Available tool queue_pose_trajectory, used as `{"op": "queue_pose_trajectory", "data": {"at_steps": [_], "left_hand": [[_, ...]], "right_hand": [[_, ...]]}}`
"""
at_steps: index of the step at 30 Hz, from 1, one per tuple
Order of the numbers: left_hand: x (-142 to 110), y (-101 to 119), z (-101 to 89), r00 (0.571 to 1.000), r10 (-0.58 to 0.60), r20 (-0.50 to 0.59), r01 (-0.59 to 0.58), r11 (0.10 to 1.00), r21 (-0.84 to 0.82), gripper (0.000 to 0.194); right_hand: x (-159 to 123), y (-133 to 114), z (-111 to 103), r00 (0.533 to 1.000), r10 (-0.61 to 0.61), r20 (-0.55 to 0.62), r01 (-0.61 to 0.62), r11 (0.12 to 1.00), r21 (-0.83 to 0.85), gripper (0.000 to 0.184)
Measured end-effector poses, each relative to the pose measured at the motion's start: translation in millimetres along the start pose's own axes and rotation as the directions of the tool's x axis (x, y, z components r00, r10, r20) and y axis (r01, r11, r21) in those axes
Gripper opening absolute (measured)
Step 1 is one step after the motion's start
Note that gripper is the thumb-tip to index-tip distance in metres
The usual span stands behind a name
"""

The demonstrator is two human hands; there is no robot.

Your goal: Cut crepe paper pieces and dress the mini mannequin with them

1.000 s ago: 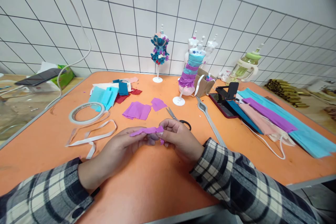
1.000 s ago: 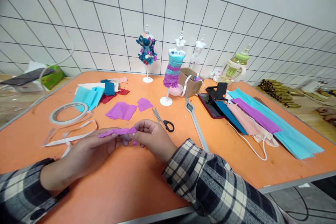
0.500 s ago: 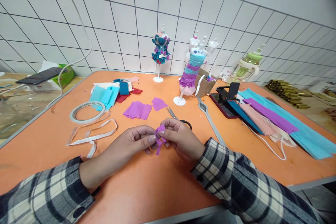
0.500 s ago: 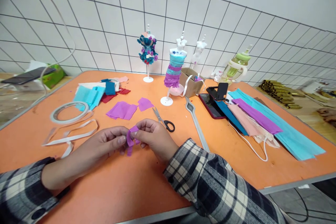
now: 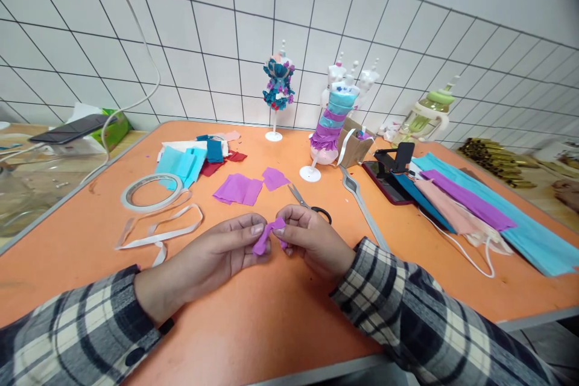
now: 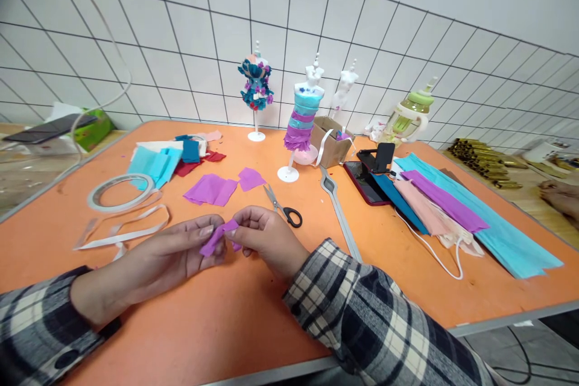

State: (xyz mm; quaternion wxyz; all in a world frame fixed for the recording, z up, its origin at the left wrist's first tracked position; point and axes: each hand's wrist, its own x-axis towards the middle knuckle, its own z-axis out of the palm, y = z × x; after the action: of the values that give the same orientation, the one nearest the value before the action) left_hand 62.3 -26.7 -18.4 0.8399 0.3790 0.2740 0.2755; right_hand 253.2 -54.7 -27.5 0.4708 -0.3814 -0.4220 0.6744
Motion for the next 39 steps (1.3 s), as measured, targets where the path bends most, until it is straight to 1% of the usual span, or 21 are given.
{"op": "queue_pose_trajectory", "data": {"at_steps": [3, 5, 6, 7, 8, 9, 10, 11, 12, 14, 16, 19, 21, 22, 25, 27, 29, 32, 33, 35, 39], "left_hand": [[-1, 4, -0.6, 0.999, -0.045, -0.004, 0.044, 0.996, -0.079, 0.028], [-2, 8, -1.0, 0.992, -0.125, -0.009, 0.124, 0.989, -0.081, 0.037], [-2, 10, -1.3, 0.986, -0.162, -0.036, 0.161, 0.986, -0.047, 0.041], [-3, 11, -1.6, 0.979, -0.187, -0.079, 0.188, 0.982, 0.007, 0.043], [-4, 12, -1.8, 0.973, -0.196, -0.122, 0.206, 0.976, 0.073, 0.045], [-5, 13, -1.7, 0.970, -0.192, -0.150, 0.212, 0.968, 0.134, 0.047], [-6, 13, -1.3, 0.970, -0.188, -0.156, 0.215, 0.961, 0.175, 0.048], [-7, 13, -0.5, 0.970, -0.193, -0.146, 0.219, 0.957, 0.191, 0.048], [-8, 12, 0.6, 0.971, -0.202, -0.130, 0.224, 0.957, 0.183, 0.048], [-8, 10, 2.7, 0.974, -0.182, -0.133, 0.201, 0.969, 0.142, 0.043], [-7, 8, 3.8, 0.977, -0.124, -0.173, 0.146, 0.982, 0.120, 0.036], [-4, 7, 2.7, 0.976, -0.071, -0.205, 0.100, 0.986, 0.134, 0.028], [-3, 7, 1.4, 0.977, -0.049, -0.206, 0.088, 0.979, 0.185, 0.025], [-2, 7, 0.9, 0.979, -0.021, -0.205, 0.068, 0.972, 0.226, 0.024], [-1, 6, 0.3, 0.971, 0.123, -0.203, -0.033, 0.917, 0.398, 0.020], [0, 5, 0.5, 0.949, 0.247, -0.198, -0.114, 0.850, 0.514, 0.018], [1, 6, 1.5, 0.918, 0.357, -0.171, -0.183, 0.766, 0.616, 0.016], [-1, 10, 5.3, 0.880, 0.466, -0.093, -0.244, 0.611, 0.753, 0.009], [-2, 11, 7.0, 0.867, 0.493, -0.073, -0.244, 0.548, 0.800, 0.007], [-5, 14, 9.6, 0.841, 0.539, -0.049, -0.224, 0.429, 0.875, 0.006], [-7, 14, 9.3, 0.810, 0.586, -0.003, -0.201, 0.283, 0.938, 0.009]], "right_hand": [[1, -2, -1, 0.999, -0.036, 0.037, 0.037, 0.998, -0.044, 0.033], [1, -5, -2, 0.991, -0.128, 0.035, 0.132, 0.982, -0.138, 0.032], [2, -7, -3, 0.978, -0.208, 0.004, 0.204, 0.958, -0.203, 0.031], [1, -8, -5, 0.949, -0.311, -0.050, 0.286, 0.917, -0.277, 0.027], [1, -10, -7, 0.898, -0.426, -0.109, 0.362, 0.857, -0.366, 0.023], [1, -13, -9, 0.833, -0.535, -0.140, 0.420, 0.777, -0.468, 0.017], [0, -15, -11, 0.770, -0.625, -0.124, 0.459, 0.679, -0.573, 0.011], [-1, -17, -13, 0.721, -0.690, -0.060, 0.487, 0.566, -0.665, 0.007], [-1, -18, -15, 0.689, -0.724, 0.041, 0.513, 0.448, -0.732, 0.006], [-2, -18, -17, 0.657, -0.709, 0.257, 0.575, 0.251, -0.778, 0.011], [-1, -16, -17, 0.629, -0.669, 0.396, 0.628, 0.137, -0.766, 0.011], [0, -13, -15, 0.604, -0.632, 0.486, 0.662, 0.058, -0.748, 0.009], [0, -12, -15, 0.614, -0.629, 0.477, 0.659, 0.076, -0.749, 0.008], [0, -12, -15, 0.631, -0.625, 0.460, 0.651, 0.105, -0.751, 0.008], [-1, -13, -13, 0.721, -0.559, 0.409, 0.614, 0.241, -0.752, 0.006], [-2, -13, -11, 0.800, -0.490, 0.346, 0.556, 0.387, -0.736, 0.008], [-3, -11, -7, 0.881, -0.408, 0.242, 0.453, 0.576, -0.680, 0.012], [-3, -8, -1, 0.969, -0.230, 0.094, 0.246, 0.835, -0.493, 0.024], [-3, -8, 0, 0.983, -0.174, 0.066, 0.185, 0.888, -0.421, 0.028], [-2, -8, 1, 0.995, -0.090, 0.046, 0.100, 0.946, -0.307, 0.033], [1, -6, -4, 0.998, -0.004, 0.061, 0.015, 0.981, -0.194, 0.033]]}}
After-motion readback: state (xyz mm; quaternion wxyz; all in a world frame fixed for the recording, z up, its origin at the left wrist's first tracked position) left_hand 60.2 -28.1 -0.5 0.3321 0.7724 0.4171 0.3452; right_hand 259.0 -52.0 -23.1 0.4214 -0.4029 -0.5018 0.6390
